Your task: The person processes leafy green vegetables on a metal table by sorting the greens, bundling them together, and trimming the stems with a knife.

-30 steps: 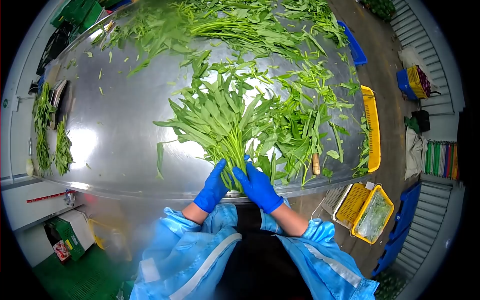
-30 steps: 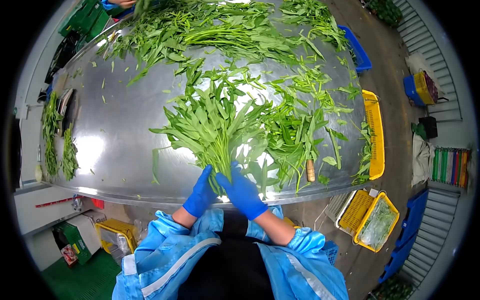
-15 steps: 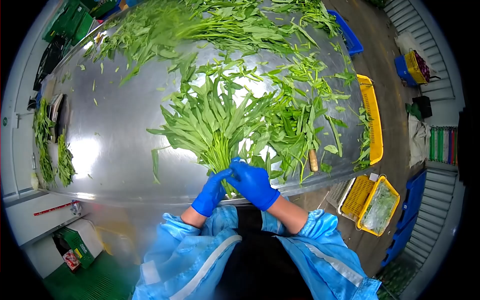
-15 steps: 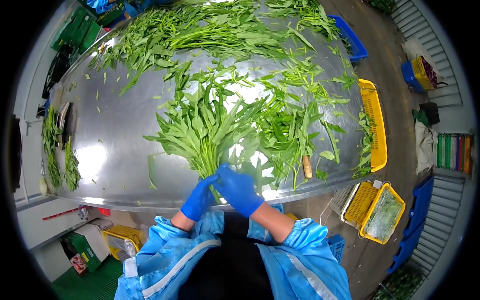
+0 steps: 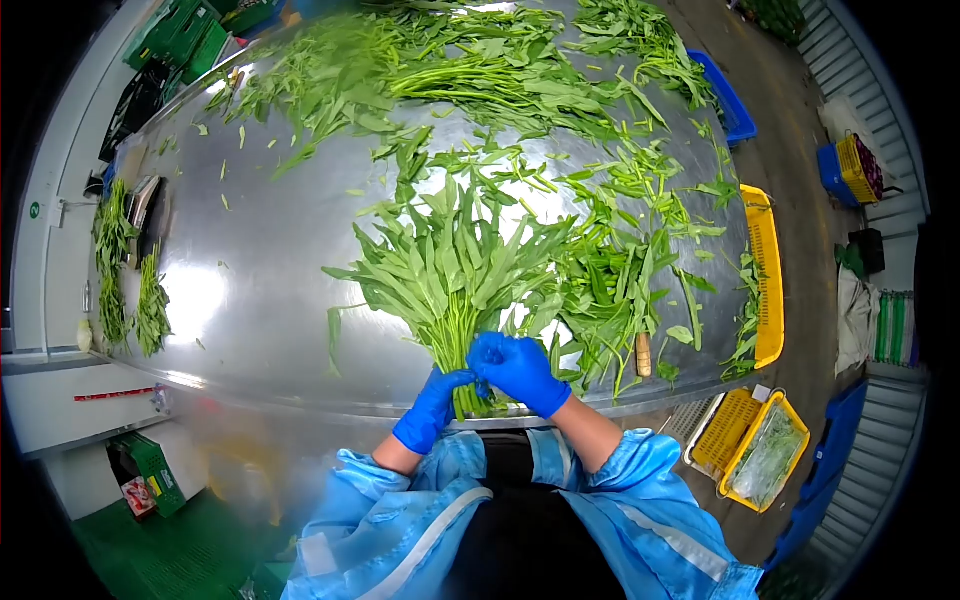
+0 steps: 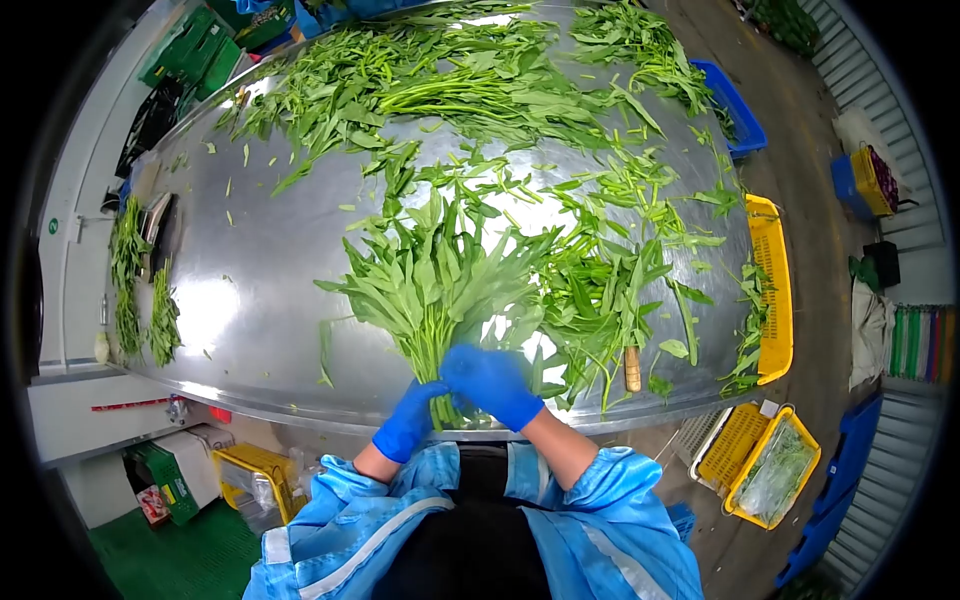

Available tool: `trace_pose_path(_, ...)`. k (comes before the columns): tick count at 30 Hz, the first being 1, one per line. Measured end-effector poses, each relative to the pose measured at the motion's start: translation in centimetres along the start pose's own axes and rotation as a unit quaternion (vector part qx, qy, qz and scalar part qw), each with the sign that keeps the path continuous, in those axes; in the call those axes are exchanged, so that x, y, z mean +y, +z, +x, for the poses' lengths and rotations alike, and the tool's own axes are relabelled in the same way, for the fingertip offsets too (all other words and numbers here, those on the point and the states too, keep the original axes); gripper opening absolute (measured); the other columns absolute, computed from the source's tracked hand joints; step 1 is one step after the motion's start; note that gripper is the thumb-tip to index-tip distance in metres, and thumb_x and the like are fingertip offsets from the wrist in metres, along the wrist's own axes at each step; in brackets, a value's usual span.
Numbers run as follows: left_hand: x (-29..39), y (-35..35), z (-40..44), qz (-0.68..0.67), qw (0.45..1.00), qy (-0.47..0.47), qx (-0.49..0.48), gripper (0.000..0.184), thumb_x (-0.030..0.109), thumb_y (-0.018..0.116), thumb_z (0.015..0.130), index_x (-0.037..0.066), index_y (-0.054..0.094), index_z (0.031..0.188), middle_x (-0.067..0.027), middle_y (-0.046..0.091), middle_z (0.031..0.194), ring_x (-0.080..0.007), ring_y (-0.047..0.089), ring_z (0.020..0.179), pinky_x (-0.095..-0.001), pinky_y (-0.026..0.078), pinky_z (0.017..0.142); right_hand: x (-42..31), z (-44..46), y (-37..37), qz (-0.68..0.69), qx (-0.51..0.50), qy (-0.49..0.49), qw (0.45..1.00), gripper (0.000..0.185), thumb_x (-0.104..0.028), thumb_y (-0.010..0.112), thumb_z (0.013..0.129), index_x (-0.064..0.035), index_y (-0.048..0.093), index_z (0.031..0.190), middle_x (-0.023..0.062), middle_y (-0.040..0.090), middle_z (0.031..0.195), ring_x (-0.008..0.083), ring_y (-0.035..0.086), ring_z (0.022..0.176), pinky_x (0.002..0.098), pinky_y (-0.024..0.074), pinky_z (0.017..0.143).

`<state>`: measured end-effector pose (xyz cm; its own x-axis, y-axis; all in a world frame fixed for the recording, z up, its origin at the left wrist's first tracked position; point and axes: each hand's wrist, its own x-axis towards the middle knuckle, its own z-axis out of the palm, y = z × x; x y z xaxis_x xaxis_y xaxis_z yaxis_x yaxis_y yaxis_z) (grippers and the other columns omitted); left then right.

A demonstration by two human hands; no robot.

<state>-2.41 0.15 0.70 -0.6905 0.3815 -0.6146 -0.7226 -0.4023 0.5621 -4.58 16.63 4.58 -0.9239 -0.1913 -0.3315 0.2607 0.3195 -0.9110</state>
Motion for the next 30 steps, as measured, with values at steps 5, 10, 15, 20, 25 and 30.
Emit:
trace_pose_path(5,2.5,-2.1,-1.8,-0.011,1.000,0.008,-0.007,0.049,0.012,0.055,0.076,0.001,0.048,0.123,-0.0097,0.060,0.100,-0.0197,0.060,0.080,-0.0319,0.050,0.071,-3.0,-1.4,-1.4,0.271,-0.231,0.058,0.933,0.007,-0.007,0.061,0.085,-0.0012,0.060,0.088,0.0024,0.059,0.066,0.0076,0.052,0.053,0.0220,0.0430,0.050)
trace_pose_path(10,13.7,-4.1,-7.2,0.042,0.979,0.190,0.066,0.050,0.010,0.060,0.068,0.000,0.050,0.115,-0.0074,0.055,0.077,-0.0175,0.055,0.060,-0.0304,0.049,0.060,-1.0,-1.0,1.1,0.245,-0.090,0.024,0.965,0.013,-0.012,0.057,0.089,0.0005,0.059,0.092,0.0043,0.059,0.069,0.0096,0.054,0.057,0.0226,0.0436,0.053)
trace_pose_path(15,23.9,-11.3,-10.8,0.546,0.695,0.291,0.365,0.043,0.013,0.067,0.068,0.001,0.056,0.108,-0.0107,0.062,0.075,-0.0217,0.060,0.060,-0.0325,0.046,0.053,-0.7,-1.1,5.0,0.287,-0.043,0.129,0.948,0.019,-0.015,0.054,0.091,0.0015,0.062,0.096,0.0039,0.059,0.070,0.0103,0.054,0.058,0.0221,0.0442,0.055)
trace_pose_path(20,22.7,-24.3,-8.7,0.887,0.196,0.169,0.382,0.012,0.010,0.055,0.078,0.011,0.055,0.090,-0.0074,0.061,0.073,-0.0224,0.062,0.062,-0.0384,0.046,0.055,-0.4,-1.1,9.4,0.300,-0.063,0.155,0.939,0.022,-0.018,0.055,0.091,0.0004,0.063,0.100,0.0039,0.061,0.074,0.0094,0.055,0.060,0.0218,0.0445,0.056)
trace_pose_path(25,16.8,-32.0,-5.5,0.931,0.179,0.071,0.311,0.006,0.012,0.056,0.076,0.013,0.058,0.082,-0.0031,0.060,0.071,-0.0197,0.062,0.060,-0.0380,0.044,0.050,-1.7,-0.6,12.1,0.274,-0.085,0.161,0.944,0.023,-0.019,0.055,0.092,0.0003,0.063,0.101,0.0035,0.062,0.075,0.0087,0.055,0.061,0.0209,0.0447,0.058)
trace_pose_path(30,16.4,-31.3,-6.0,0.930,0.180,0.074,0.311,0.007,0.013,0.056,0.076,0.012,0.058,0.083,-0.0019,0.057,0.070,-0.0202,0.060,0.059,-0.0383,0.042,0.049,-0.7,2.0,15.2,-0.027,-0.089,-0.072,0.993,0.021,-0.014,0.058,0.085,-0.0085,0.064,0.105,0.0102,0.066,0.094,0.0233,0.064,0.079,0.0315,0.0512,0.068)
